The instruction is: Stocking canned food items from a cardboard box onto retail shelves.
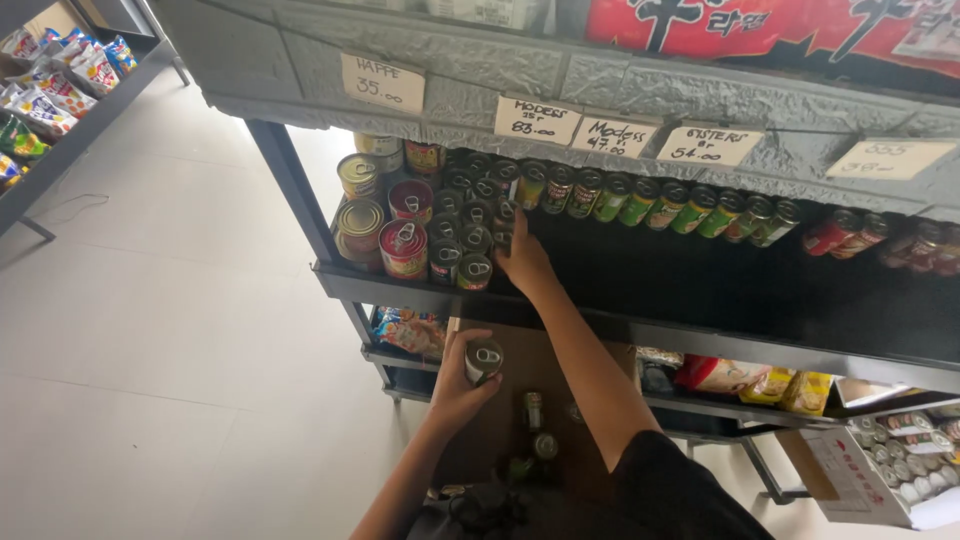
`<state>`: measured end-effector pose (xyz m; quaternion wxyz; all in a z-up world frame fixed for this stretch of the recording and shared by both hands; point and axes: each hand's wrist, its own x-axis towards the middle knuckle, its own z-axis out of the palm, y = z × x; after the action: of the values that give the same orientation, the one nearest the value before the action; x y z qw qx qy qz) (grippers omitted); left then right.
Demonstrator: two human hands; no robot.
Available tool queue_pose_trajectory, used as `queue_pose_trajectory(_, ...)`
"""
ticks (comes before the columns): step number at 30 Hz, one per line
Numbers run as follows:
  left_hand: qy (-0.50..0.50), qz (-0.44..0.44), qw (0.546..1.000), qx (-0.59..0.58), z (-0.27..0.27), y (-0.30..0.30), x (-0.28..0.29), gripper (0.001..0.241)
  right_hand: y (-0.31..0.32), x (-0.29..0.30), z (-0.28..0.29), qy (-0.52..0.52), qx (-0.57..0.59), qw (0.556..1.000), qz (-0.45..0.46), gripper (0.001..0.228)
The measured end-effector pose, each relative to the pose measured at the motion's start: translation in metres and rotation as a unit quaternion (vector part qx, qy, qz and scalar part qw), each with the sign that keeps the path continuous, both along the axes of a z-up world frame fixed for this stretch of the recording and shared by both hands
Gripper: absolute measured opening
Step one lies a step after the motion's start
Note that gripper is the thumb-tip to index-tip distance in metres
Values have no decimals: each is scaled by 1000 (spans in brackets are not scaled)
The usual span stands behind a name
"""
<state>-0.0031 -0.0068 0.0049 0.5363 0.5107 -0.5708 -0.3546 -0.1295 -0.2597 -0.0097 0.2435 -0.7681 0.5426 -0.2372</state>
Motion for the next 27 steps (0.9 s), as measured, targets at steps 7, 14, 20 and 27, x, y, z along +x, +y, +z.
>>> queue_pose_trajectory(7, -27, 43, 995, -91, 27, -9, -5, 60, 20, -16, 19, -84, -85, 990, 73, 111)
queue_pose_trajectory(14, 78, 70, 988, -111, 49, -44, 10, 74, 123, -41, 83, -153, -19, 957, 247, 67)
queue_pose_trajectory(20, -51, 39, 984, -167, 78, -66, 15, 77, 131, -32, 102, -183, -80, 977, 76, 54)
queue_pose_trajectory(27, -295, 91, 929, -204, 36, -71, 14, 42, 83, -29, 37, -95, -136, 986, -7, 57)
